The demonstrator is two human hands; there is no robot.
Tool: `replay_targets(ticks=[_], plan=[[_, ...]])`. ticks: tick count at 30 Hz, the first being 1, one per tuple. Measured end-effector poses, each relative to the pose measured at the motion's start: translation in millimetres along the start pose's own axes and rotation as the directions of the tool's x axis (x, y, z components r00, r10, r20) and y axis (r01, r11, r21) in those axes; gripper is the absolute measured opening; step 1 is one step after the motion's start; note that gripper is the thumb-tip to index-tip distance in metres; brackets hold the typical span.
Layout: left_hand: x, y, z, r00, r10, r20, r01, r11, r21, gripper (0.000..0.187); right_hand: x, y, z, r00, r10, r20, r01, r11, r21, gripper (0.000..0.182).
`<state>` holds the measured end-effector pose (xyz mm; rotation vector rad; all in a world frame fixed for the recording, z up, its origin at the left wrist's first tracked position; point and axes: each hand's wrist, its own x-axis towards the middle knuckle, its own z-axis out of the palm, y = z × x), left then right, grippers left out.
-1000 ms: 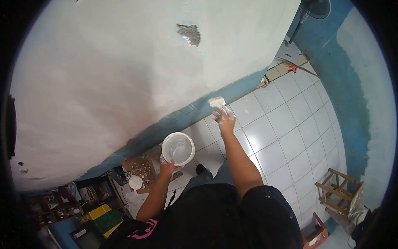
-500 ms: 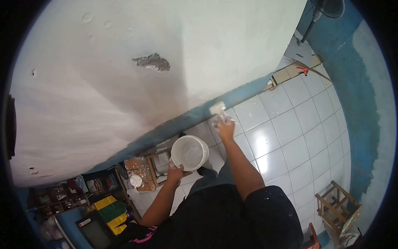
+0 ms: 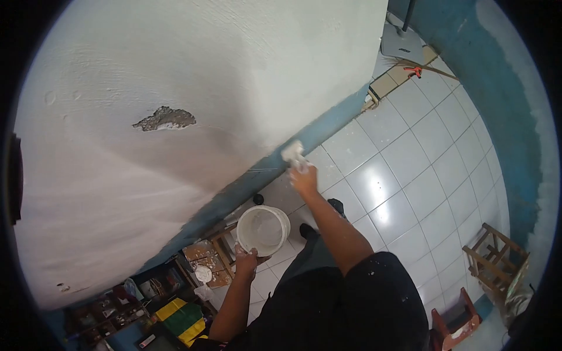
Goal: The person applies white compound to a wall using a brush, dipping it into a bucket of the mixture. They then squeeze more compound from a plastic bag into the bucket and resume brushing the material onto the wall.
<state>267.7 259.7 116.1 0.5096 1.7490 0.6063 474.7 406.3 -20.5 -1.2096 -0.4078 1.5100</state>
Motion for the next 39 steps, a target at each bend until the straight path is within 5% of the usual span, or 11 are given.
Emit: replay_targets(ticks=[2,5,8,11,15,21,24,27,31,35,39], plan=[[-1,6,1,1.0,-0.002,0.016,0.001,0.999,0.038,0.051,5,-38,43,0.988,-0.151,0.022,0.152,0.974,-0.169,0.033],[8,-5,-8,0.999,0.009,0.033,-0.012,0.996,0.093,0.052,-29,-105,75,0.97,-0.231,-0.07,0.237,0.968,0.084,0.03],[11,-6,-13,0.998,0.02,0.067,-0.018,1.0,-0.022,0.064,-52,-85,40,0.941,-0.323,-0.099,0.336,0.925,0.175,0.035],[17,-13,-21,0.997,-0.021,0.071,0.026,0.998,-0.059,0.067,-53,-26,4,0.957,-0.232,-0.176,0.244,0.968,0.049,0.036],[22,-15,-31,0.993,-0.028,0.118,0.033,0.998,-0.043,0.068,-10,-18,7,0.988,-0.152,-0.024,0.139,0.949,-0.282,0.036],[28,-18,-50,0.985,0.081,0.15,-0.078,0.997,-0.026,0.066,-56,-141,70,0.918,-0.379,-0.115,0.381,0.925,-0.005,0.035],[41,-29,-60,0.973,0.144,0.182,-0.141,0.99,-0.031,0.067,-64,-100,37,0.893,-0.423,-0.155,0.423,0.906,-0.032,0.037],[49,-37,-65,0.979,0.125,0.161,-0.122,0.992,-0.025,0.067,-42,-37,10,0.952,-0.184,-0.246,0.167,0.982,-0.091,0.039],[46,-38,-71,0.987,0.075,0.143,-0.071,0.997,-0.032,0.067,-9,-51,40,0.956,-0.282,-0.077,0.264,0.945,-0.192,0.037],[52,-49,-78,0.979,0.112,0.17,-0.104,0.993,-0.055,0.069,-60,-135,76,0.884,-0.429,-0.188,0.432,0.902,-0.025,0.035],[78,-84,-92,0.974,0.157,0.162,-0.166,0.985,0.043,0.07,-59,-88,30,0.875,-0.359,-0.326,0.382,0.924,0.006,0.033]])
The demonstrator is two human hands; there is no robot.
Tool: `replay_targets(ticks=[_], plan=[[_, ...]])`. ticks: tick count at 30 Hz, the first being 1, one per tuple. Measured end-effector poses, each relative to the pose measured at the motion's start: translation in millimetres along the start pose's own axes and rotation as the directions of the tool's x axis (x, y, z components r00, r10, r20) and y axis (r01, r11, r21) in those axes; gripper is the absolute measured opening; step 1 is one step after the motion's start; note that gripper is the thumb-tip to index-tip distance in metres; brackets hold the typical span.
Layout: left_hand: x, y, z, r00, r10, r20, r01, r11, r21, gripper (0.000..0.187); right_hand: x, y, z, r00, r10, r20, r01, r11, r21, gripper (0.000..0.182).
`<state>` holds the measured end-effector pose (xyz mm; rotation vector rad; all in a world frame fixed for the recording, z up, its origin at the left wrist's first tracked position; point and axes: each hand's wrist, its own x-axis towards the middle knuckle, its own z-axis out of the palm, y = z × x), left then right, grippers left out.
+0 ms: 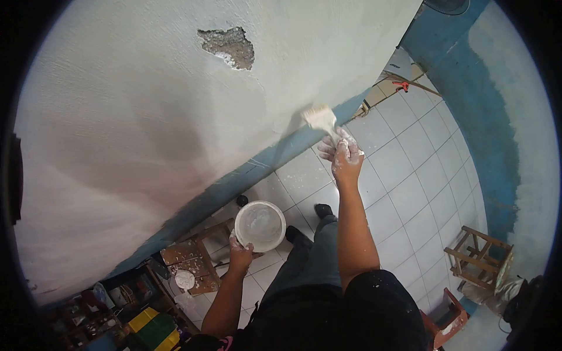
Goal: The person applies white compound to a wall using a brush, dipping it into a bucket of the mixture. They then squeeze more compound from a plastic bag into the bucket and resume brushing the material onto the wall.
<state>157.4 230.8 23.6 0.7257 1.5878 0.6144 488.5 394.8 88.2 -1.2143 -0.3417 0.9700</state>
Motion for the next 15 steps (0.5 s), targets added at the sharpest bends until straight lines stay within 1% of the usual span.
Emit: replay_targets(ticks=[1,2,3,5,6,7,8,9,11,12,14,15], plan=[[-14,36,10,0.998,-0.065,-0.011,0.064,0.997,-0.04,0.069,6,23,-11,0.998,0.06,0.021,-0.059,0.998,-0.017,0.032],[-20,56,18,0.992,-0.126,-0.018,0.124,0.989,-0.082,0.069,15,45,-21,0.992,0.116,0.042,-0.114,0.993,-0.036,0.032],[-19,54,18,0.995,-0.101,-0.003,0.101,0.993,-0.058,0.065,22,55,-28,0.983,0.172,0.062,-0.169,0.984,-0.056,0.031],[-14,52,17,0.998,-0.049,0.029,0.05,0.999,-0.009,0.058,36,51,-4,0.981,0.086,0.171,-0.062,0.988,-0.144,0.031],[-12,55,20,0.999,-0.048,0.015,0.048,0.998,-0.027,0.058,41,44,12,0.972,0.046,0.23,-0.004,0.984,-0.18,0.031],[-13,60,24,0.999,-0.049,-0.002,0.049,0.998,-0.044,0.058,36,19,27,0.968,0.029,0.25,0.017,0.983,-0.182,0.031],[-13,62,27,0.998,-0.054,-0.021,0.053,0.997,-0.059,0.058,29,-19,43,0.963,0.017,0.269,0.034,0.982,-0.183,0.031],[-12,61,28,0.995,-0.095,-0.041,0.093,0.994,-0.06,0.061,25,-39,48,0.959,0.007,0.282,0.047,0.981,-0.186,0.031],[-3,61,37,0.984,-0.164,-0.069,0.159,0.985,-0.071,0.068,17,-41,25,0.959,-0.071,0.273,0.071,0.997,0.01,0.033],[-1,63,44,0.98,-0.185,-0.076,0.178,0.98,-0.089,0.067,13,-41,12,0.958,-0.115,0.263,0.089,0.99,0.111,0.035],[-1,71,56,0.968,-0.229,-0.1,0.216,0.968,-0.124,0.067,12,-16,-21,0.985,-0.005,0.172,-0.004,0.999,0.053,0.035],[-1,74,60,0.969,-0.226,-0.094,0.213,0.968,-0.137,0.066,16,-1,-34,0.991,0.054,0.124,-0.058,0.998,0.029,0.035]])
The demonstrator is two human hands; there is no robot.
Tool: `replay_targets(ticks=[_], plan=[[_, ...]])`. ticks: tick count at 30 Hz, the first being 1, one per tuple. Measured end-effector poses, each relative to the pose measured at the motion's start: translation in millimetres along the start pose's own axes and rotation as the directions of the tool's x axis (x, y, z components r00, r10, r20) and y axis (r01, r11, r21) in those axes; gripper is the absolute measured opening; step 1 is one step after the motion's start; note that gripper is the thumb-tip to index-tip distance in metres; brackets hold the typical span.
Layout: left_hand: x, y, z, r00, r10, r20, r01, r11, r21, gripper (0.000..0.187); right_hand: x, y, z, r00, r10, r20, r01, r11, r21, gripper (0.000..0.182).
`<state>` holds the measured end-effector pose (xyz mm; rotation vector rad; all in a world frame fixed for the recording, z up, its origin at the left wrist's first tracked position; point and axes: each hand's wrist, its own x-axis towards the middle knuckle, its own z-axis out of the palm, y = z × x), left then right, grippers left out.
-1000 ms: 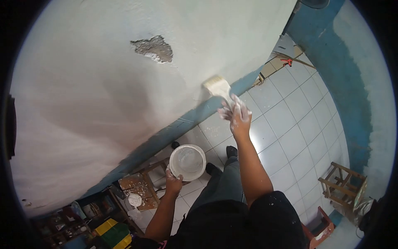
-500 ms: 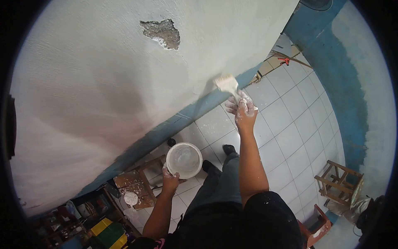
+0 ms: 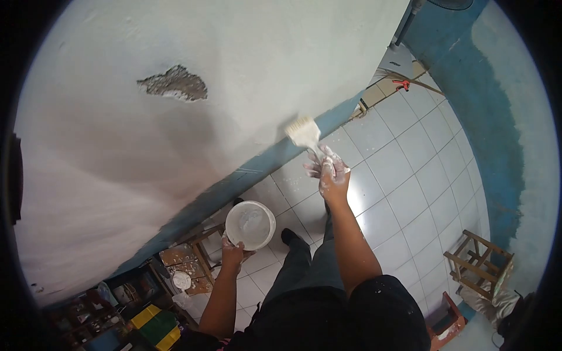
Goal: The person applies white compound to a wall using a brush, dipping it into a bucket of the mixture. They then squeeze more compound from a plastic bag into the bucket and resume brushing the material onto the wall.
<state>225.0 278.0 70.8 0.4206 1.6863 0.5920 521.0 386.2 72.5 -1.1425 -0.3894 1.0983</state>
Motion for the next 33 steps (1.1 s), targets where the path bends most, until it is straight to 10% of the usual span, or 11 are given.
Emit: replay_targets(ticks=[3,6,12,19,22,25,33], plan=[[-2,8,20,1.0,0.011,-0.007,-0.012,0.999,-0.038,0.064,40,26,-25,0.988,0.14,-0.059,-0.15,0.962,-0.226,0.039],[-6,18,44,0.999,0.035,-0.03,-0.036,0.999,-0.027,0.059,93,19,-20,0.971,-0.118,0.208,0.185,0.923,-0.338,0.039],[-14,39,93,0.996,0.085,-0.019,-0.086,0.996,-0.032,0.058,75,-108,-15,0.98,-0.095,0.177,0.097,0.995,-0.001,0.04],[-38,63,135,0.992,0.12,-0.029,-0.121,0.991,-0.052,0.057,124,-19,-91,0.93,0.366,0.043,-0.357,0.923,-0.146,0.034],[-43,68,149,0.984,0.176,0.019,-0.176,0.984,-0.035,0.056,163,-35,-56,0.981,0.115,0.157,-0.113,0.993,-0.021,0.03],[-43,70,155,0.981,0.188,0.056,-0.189,0.982,0.014,0.056,150,-114,-36,0.962,0.194,0.191,-0.18,0.98,-0.089,0.028],[-43,78,162,0.965,0.238,0.112,-0.25,0.962,0.109,0.054,165,-31,-119,0.88,0.472,0.048,-0.473,0.881,-0.007,0.032]])
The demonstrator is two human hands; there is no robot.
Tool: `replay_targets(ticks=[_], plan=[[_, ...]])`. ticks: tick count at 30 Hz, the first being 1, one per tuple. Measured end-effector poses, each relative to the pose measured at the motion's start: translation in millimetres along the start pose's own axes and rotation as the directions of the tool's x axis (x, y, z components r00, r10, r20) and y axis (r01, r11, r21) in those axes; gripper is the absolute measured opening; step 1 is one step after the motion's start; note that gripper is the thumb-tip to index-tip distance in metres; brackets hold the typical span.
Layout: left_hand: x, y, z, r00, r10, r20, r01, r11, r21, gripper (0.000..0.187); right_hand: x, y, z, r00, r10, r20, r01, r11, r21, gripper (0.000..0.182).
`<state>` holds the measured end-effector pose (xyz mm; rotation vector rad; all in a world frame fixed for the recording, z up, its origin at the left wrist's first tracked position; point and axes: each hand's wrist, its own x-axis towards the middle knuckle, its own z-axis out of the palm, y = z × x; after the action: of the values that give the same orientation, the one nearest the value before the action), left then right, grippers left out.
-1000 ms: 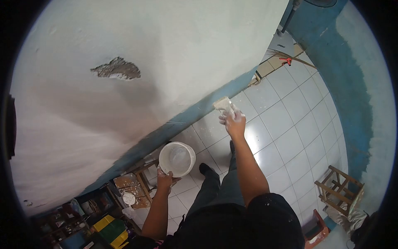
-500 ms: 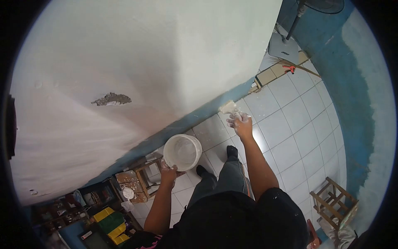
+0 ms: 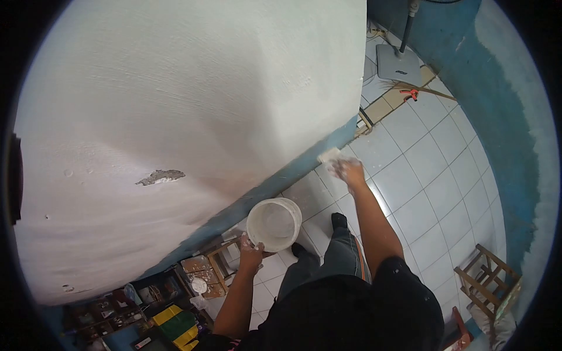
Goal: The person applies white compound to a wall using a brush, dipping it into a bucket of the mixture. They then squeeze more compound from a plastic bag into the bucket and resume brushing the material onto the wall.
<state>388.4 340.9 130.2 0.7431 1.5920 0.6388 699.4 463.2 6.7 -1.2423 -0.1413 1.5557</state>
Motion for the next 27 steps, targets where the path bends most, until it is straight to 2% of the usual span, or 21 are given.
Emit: replay_targets(ticks=[1,4,7,8,11,12,15,18,21,24,27], plan=[[1,2,3,1.0,-0.006,-0.007,0.006,1.0,-0.003,0.054,16,-1,1,1.0,-0.001,-0.008,0.001,1.0,-0.014,0.032],[6,-2,8,0.998,-0.064,-0.018,0.063,0.997,-0.032,0.059,37,-26,26,0.984,-0.006,0.178,-0.014,0.994,0.111,0.025],[2,-7,8,0.996,-0.093,-0.014,0.091,0.992,-0.081,0.061,6,-27,8,0.965,-0.023,0.26,0.0,0.996,0.09,0.024],[1,-8,9,0.996,-0.089,-0.011,0.087,0.991,-0.104,0.061,-14,-31,-2,0.963,0.037,0.269,-0.086,0.981,0.174,0.027],[0,-9,7,0.991,-0.133,0.004,0.132,0.984,-0.123,0.06,-38,-32,-21,0.973,0.127,0.191,-0.162,0.971,0.178,0.031],[0,-9,8,0.991,-0.136,-0.005,0.135,0.984,-0.118,0.06,-39,-32,-17,0.986,0.137,0.091,-0.146,0.984,0.105,0.028],[2,-6,9,0.989,-0.143,-0.033,0.14,0.987,-0.083,0.058,-1,-17,-11,0.997,0.063,0.039,-0.051,0.965,-0.256,0.025],[6,-6,11,0.985,-0.164,-0.05,0.162,0.986,-0.041,0.056,22,-33,19,0.962,-0.215,0.172,0.245,0.952,-0.185,0.024],[9,-12,8,0.979,-0.191,-0.065,0.188,0.981,-0.052,0.061,-21,-79,50,0.971,-0.19,0.145,0.197,0.98,-0.04,0.027],[15,-9,14,0.982,-0.186,-0.034,0.185,0.982,-0.048,0.062,-50,-65,22,0.977,-0.191,0.097,0.175,0.972,0.157,0.03],[25,-11,12,0.986,-0.165,0.003,0.165,0.986,-0.015,0.062,-32,-27,-19,0.996,-0.084,0.002,0.084,0.99,0.114,0.032]])
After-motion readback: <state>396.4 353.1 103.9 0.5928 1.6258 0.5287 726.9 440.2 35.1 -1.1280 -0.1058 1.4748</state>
